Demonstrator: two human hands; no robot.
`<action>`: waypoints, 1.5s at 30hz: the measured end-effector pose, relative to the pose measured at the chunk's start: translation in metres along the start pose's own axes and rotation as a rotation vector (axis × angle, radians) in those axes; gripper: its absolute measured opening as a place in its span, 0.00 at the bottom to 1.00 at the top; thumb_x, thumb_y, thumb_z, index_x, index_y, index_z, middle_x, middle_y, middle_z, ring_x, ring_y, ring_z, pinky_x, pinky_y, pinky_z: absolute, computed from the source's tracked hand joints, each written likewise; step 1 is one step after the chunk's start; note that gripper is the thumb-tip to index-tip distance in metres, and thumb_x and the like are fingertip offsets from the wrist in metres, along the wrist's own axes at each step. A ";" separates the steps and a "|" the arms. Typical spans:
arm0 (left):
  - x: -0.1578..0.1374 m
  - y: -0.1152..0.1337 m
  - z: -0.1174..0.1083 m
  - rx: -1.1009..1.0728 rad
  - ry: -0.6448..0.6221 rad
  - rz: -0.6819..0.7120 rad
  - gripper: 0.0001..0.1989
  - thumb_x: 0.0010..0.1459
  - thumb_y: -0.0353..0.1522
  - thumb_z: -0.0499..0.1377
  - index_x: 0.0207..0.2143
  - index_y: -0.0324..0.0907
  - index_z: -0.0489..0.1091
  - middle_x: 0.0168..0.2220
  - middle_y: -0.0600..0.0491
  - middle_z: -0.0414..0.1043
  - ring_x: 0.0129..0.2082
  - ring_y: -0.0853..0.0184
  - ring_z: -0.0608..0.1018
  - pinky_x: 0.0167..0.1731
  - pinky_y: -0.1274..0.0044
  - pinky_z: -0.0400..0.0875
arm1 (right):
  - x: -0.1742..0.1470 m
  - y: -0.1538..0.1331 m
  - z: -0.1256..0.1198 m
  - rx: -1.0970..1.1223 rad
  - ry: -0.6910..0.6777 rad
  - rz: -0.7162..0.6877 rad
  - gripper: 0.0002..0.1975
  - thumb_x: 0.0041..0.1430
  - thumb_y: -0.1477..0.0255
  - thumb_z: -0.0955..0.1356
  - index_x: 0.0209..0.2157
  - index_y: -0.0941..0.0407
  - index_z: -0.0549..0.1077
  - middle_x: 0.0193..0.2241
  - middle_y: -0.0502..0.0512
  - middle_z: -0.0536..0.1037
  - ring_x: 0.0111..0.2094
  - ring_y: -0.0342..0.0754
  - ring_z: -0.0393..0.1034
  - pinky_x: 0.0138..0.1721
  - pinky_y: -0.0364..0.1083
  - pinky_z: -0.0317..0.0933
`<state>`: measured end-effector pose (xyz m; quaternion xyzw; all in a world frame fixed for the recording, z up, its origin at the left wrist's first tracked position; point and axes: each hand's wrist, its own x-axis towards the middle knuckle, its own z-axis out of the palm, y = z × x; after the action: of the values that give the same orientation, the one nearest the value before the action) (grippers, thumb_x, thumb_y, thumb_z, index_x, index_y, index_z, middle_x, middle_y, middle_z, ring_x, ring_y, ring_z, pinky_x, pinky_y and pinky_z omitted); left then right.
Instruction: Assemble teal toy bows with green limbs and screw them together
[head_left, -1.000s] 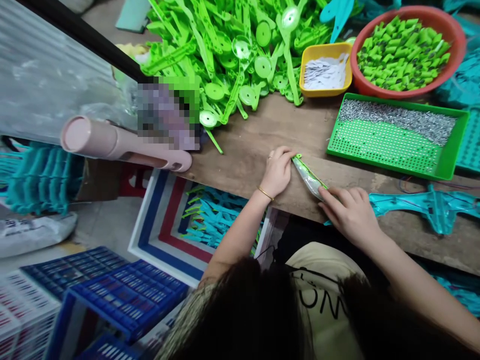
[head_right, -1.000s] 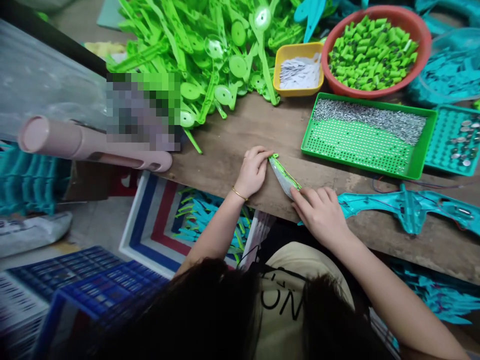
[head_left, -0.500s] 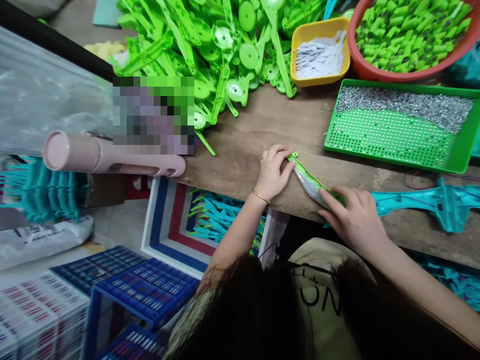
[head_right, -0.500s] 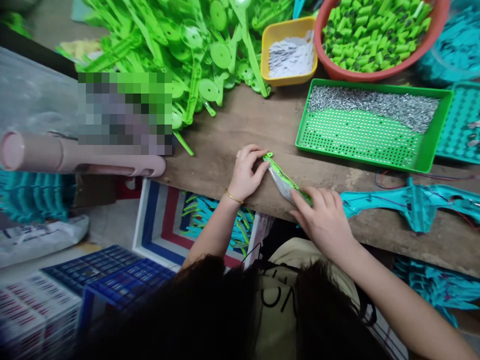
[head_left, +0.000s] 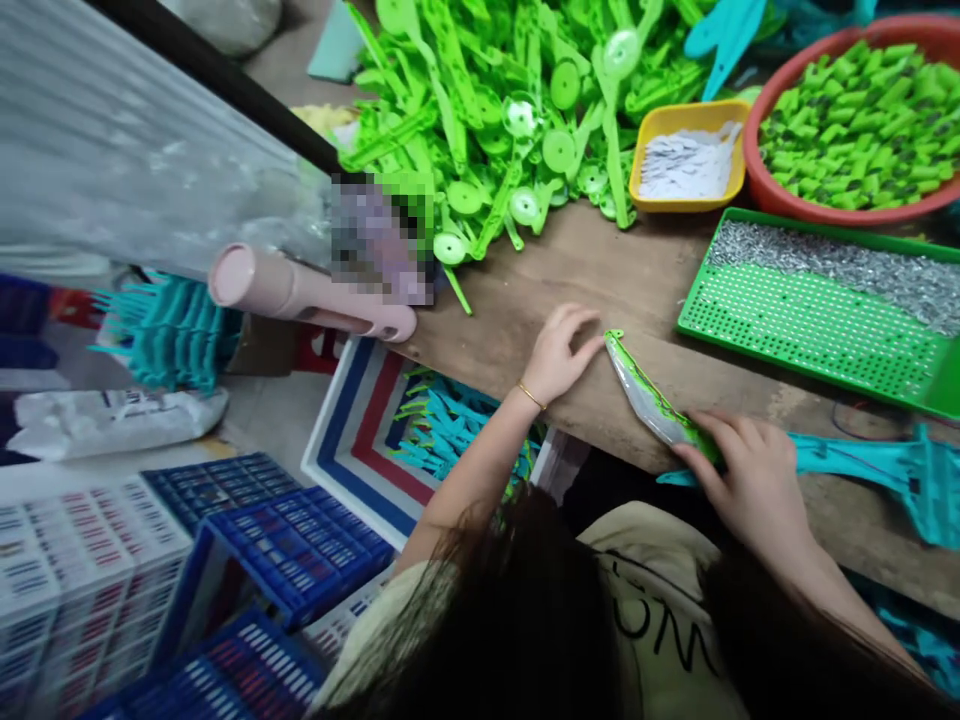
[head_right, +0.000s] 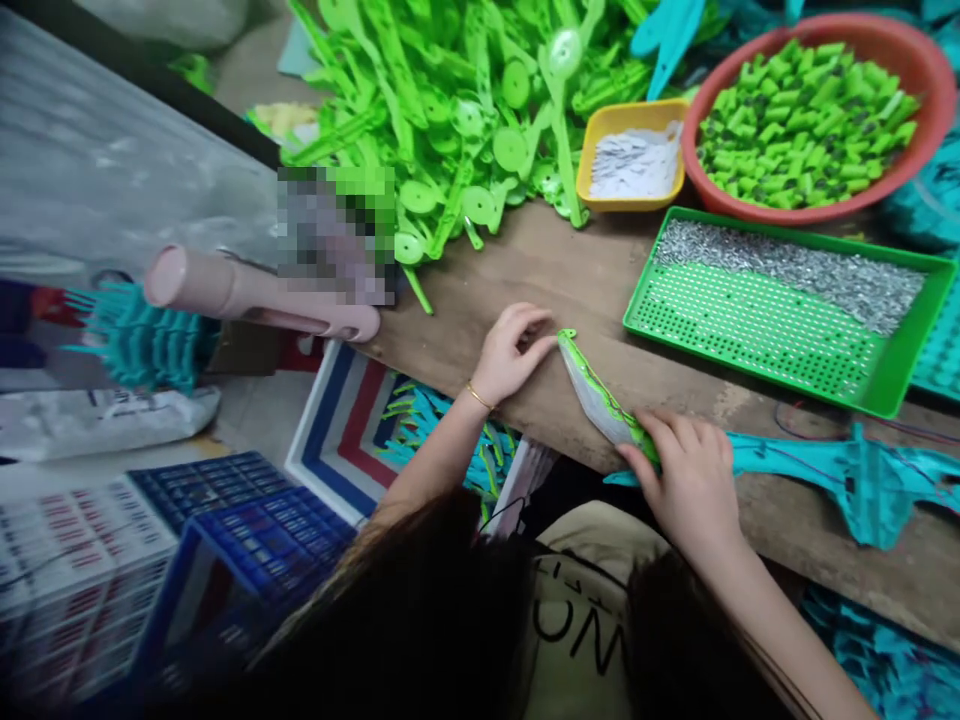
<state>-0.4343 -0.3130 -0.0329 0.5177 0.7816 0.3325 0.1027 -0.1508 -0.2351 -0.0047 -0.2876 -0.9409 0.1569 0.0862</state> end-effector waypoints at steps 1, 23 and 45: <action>0.002 -0.011 -0.007 0.020 0.090 -0.053 0.13 0.63 0.36 0.57 0.47 0.41 0.70 0.46 0.47 0.72 0.45 0.64 0.75 0.47 0.71 0.71 | 0.000 0.001 0.000 0.004 0.007 -0.007 0.19 0.63 0.58 0.65 0.50 0.54 0.72 0.44 0.57 0.77 0.44 0.57 0.67 0.46 0.55 0.59; 0.079 -0.045 -0.060 0.559 0.200 -0.302 0.22 0.59 0.34 0.56 0.56 0.42 0.65 0.60 0.42 0.62 0.61 0.50 0.63 0.61 0.62 0.57 | -0.002 0.003 0.009 -0.046 0.078 -0.064 0.21 0.64 0.56 0.62 0.47 0.57 0.73 0.43 0.56 0.78 0.44 0.55 0.67 0.47 0.52 0.57; 0.188 -0.009 -0.026 0.612 0.090 -0.253 0.16 0.55 0.30 0.57 0.47 0.35 0.72 0.53 0.37 0.66 0.58 0.46 0.64 0.57 0.59 0.60 | -0.001 -0.002 0.014 -0.078 0.121 -0.074 0.18 0.64 0.59 0.65 0.49 0.57 0.72 0.44 0.56 0.78 0.45 0.54 0.65 0.49 0.52 0.55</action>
<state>-0.5372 -0.1613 0.0154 0.4081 0.9071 0.0895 -0.0518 -0.1546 -0.2405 -0.0174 -0.2647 -0.9493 0.0993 0.1376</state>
